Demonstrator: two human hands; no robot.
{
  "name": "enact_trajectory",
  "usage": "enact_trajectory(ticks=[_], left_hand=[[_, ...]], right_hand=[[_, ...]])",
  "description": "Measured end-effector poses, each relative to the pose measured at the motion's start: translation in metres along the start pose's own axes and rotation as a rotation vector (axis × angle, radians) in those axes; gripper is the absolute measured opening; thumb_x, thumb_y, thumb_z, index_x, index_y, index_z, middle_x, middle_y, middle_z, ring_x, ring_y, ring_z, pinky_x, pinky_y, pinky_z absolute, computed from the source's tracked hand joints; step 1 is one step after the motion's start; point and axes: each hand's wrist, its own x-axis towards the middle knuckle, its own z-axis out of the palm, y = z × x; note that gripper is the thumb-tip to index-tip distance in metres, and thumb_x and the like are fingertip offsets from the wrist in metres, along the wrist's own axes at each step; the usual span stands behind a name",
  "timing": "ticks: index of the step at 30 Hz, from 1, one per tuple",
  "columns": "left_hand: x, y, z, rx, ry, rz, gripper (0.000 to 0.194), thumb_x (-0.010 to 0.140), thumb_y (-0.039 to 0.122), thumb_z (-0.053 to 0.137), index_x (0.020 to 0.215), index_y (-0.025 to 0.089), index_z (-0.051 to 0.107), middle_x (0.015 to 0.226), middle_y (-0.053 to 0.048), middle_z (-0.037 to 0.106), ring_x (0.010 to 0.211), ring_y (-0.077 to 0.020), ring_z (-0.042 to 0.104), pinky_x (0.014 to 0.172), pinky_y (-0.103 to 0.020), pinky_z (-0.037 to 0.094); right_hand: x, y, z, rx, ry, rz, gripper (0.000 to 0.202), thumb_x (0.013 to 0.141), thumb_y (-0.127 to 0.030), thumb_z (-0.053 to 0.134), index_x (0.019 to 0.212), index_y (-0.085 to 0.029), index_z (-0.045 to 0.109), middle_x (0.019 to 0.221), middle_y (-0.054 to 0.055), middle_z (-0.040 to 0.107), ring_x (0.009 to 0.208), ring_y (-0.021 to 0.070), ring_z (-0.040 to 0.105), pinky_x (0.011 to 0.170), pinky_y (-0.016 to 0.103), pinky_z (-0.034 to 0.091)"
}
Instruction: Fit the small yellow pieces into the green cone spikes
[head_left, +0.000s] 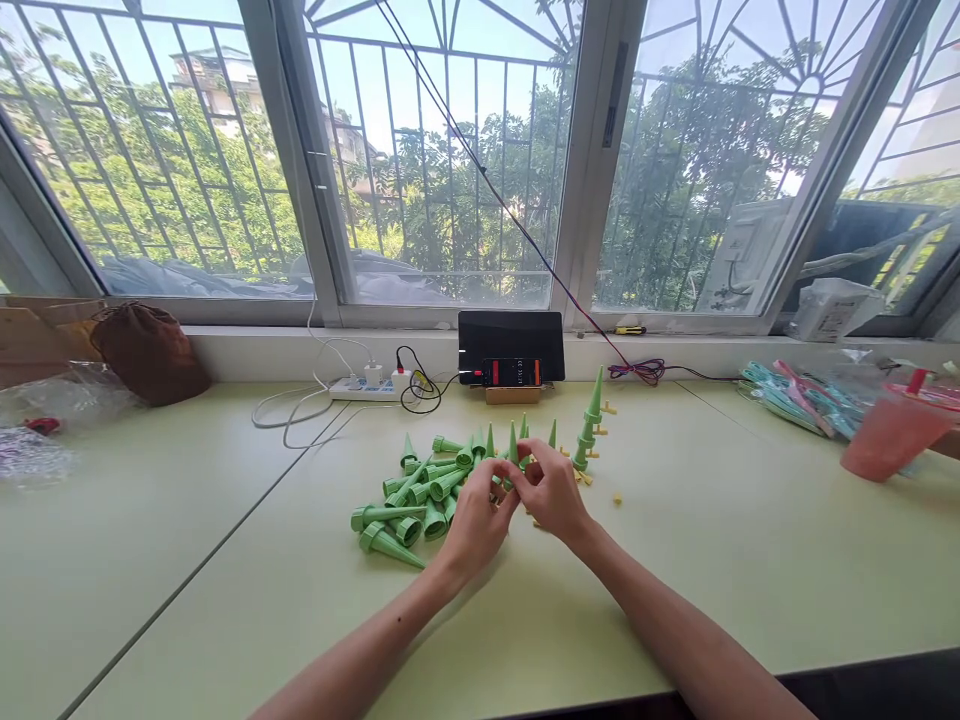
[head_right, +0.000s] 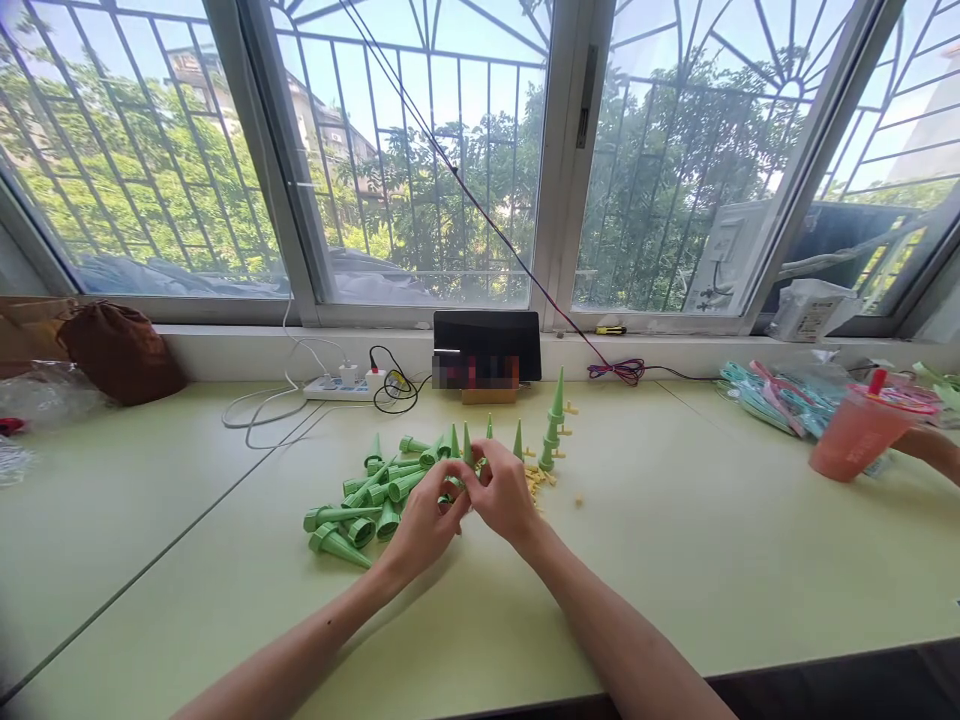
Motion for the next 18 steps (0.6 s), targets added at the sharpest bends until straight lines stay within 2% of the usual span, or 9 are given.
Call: enact_trajectory(ticks=[5,10,13,18], left_hand=[[0.001,-0.005,0.003,-0.127,-0.031,-0.074,0.025,0.087,0.039,0.052,0.1,0.018,0.049,0.08,-0.002,0.058,0.062,-0.0146,0.061,0.042,-0.022,0.047],[0.004,-0.012,0.005,-0.265,0.023,-0.135,0.035,0.085,0.048,0.052,0.099,0.017,0.047,0.087,-0.003,0.055,0.064,-0.0147,0.062,0.038,-0.022,0.049],[0.006,-0.015,0.005,-0.307,0.039,-0.17,0.037,0.084,0.049,0.053,0.101,0.016,0.047,0.09,-0.004,0.055,0.059,-0.0124,0.06,0.038,-0.022,0.049],[0.006,-0.015,0.005,-0.316,0.04,-0.151,0.037,0.086,0.049,0.052,0.103,0.017,0.048,0.089,-0.003,0.054,0.059,-0.0121,0.06,0.037,-0.022,0.05]], right_hand=[[0.003,0.0,-0.005,0.039,0.005,0.011,0.021,0.095,-0.035,0.042,0.093,-0.018,0.056,0.084,0.003,0.063,0.052,0.0086,0.055,0.05,0.02,0.042],[0.012,0.016,-0.016,-0.202,0.119,-0.019,0.026,0.097,-0.031,0.038,0.088,-0.017,0.058,0.076,0.003,0.061,0.061,0.0122,0.054,0.06,0.022,0.041],[0.015,0.027,-0.021,-0.421,-0.003,0.034,0.026,0.095,-0.025,0.04,0.079,-0.016,0.058,0.072,0.003,0.062,0.065,0.0136,0.055,0.063,0.022,0.037],[0.015,0.032,-0.025,-0.664,-0.268,0.167,0.019,0.091,-0.021,0.046,0.083,-0.017,0.062,0.075,0.005,0.065,0.067,0.0142,0.057,0.057,0.023,0.03]])
